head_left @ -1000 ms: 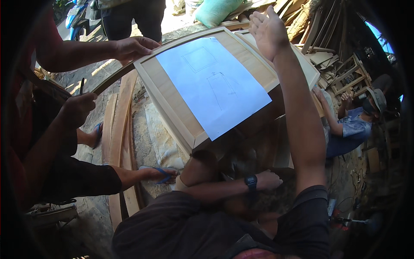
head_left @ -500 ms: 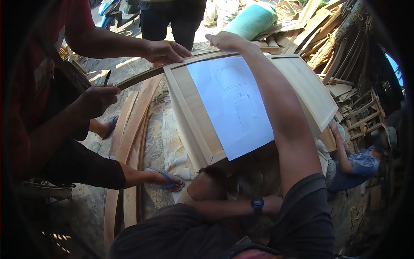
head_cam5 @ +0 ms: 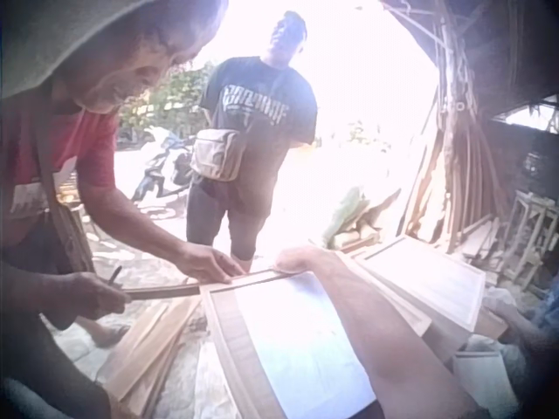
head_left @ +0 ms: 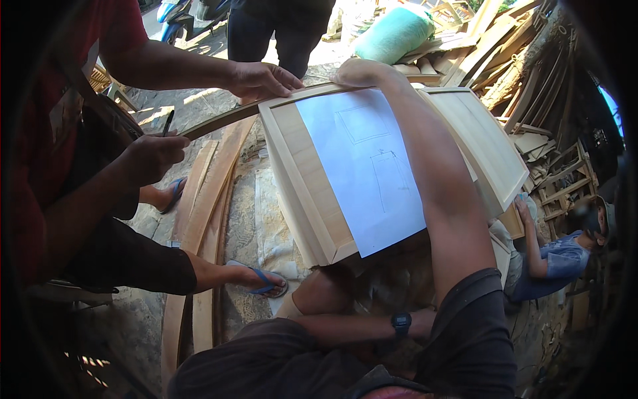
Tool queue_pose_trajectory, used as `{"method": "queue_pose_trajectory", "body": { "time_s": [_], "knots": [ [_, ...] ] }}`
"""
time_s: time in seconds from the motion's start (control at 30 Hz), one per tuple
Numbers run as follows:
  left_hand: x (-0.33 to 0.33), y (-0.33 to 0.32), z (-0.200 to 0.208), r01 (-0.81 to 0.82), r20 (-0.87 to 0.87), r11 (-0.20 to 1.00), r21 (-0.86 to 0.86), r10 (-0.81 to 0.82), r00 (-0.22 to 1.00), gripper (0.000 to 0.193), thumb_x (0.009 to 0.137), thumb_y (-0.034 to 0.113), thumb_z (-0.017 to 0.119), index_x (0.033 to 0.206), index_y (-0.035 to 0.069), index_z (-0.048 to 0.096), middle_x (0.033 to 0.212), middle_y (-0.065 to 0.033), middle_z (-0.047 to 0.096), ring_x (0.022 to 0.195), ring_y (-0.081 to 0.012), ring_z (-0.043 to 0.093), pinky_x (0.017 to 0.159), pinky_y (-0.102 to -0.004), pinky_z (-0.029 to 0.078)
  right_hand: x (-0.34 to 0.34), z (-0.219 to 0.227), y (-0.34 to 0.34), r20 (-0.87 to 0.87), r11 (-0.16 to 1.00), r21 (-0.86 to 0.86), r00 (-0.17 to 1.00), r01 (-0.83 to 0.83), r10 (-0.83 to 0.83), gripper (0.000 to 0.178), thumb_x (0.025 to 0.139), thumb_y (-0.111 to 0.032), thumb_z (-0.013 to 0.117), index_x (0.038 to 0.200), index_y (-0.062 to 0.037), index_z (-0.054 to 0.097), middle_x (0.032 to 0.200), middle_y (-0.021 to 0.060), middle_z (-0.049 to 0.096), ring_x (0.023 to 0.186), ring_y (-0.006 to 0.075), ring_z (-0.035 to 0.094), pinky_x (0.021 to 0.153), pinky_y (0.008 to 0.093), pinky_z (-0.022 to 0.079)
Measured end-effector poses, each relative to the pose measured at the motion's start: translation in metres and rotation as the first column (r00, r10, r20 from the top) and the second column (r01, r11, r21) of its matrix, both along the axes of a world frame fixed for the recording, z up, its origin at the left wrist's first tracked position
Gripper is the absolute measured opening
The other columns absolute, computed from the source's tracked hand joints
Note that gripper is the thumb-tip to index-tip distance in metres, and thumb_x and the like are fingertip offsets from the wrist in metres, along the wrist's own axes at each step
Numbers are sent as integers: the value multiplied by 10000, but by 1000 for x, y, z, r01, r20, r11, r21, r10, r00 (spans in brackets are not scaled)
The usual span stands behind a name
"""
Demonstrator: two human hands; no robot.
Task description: The person holds a drawing on paper and discusses it with another person, uses a square and a pencil to mark measurements on long wooden boards on the floor, and writes on a technical drawing placed on a wooden cabinet.
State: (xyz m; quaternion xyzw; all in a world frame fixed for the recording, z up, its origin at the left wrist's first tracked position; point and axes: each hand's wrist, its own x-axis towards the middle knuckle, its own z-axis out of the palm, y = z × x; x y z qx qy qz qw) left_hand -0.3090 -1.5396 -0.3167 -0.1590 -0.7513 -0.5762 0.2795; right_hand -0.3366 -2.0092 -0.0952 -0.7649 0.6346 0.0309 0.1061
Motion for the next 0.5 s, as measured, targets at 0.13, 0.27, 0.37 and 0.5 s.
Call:
{"method": "queue_pose_trajectory", "body": {
  "time_s": [0.13,0.27,0.37,0.5],
  "knots": [
    [4,-3,-2,24,56,998,63,-27,998,417,923,296,563,1278,80,590,1179,-214,657,1036,-379,651,910,-488,510,8,4,6,61,999,45,998,22,-25,481,963,-402,542,1166,10,684,1250,210,643,1154,327,596,1010,414,421],
    [4,1,-3,55,82,991,119,-65,995,424,926,300,563,1283,74,587,1201,-215,643,1061,-380,634,928,-485,497,2,-1,-2,112,997,56,991,62,-68,455,948,-387,574,1136,9,697,1209,194,661,1112,294,605,993,406,425],
    [3,2,-5,67,93,987,148,-81,992,429,929,304,564,1287,69,585,1217,-216,632,1079,-380,622,941,-482,487,-3,-7,-6,207,1000,19,978,19,-22,424,950,-401,578,1063,-19,724,1092,161,689,1016,253,614,946,384,437],
    [3,4,-7,78,111,981,179,-98,989,437,932,309,564,1293,63,582,1239,-217,618,1104,-381,605,960,-478,474,0,-5,-11,297,999,-4,954,-47,46,417,950,-433,588,871,-44,717,860,97,666,874,193,585,843,349,437]
  ]
}}
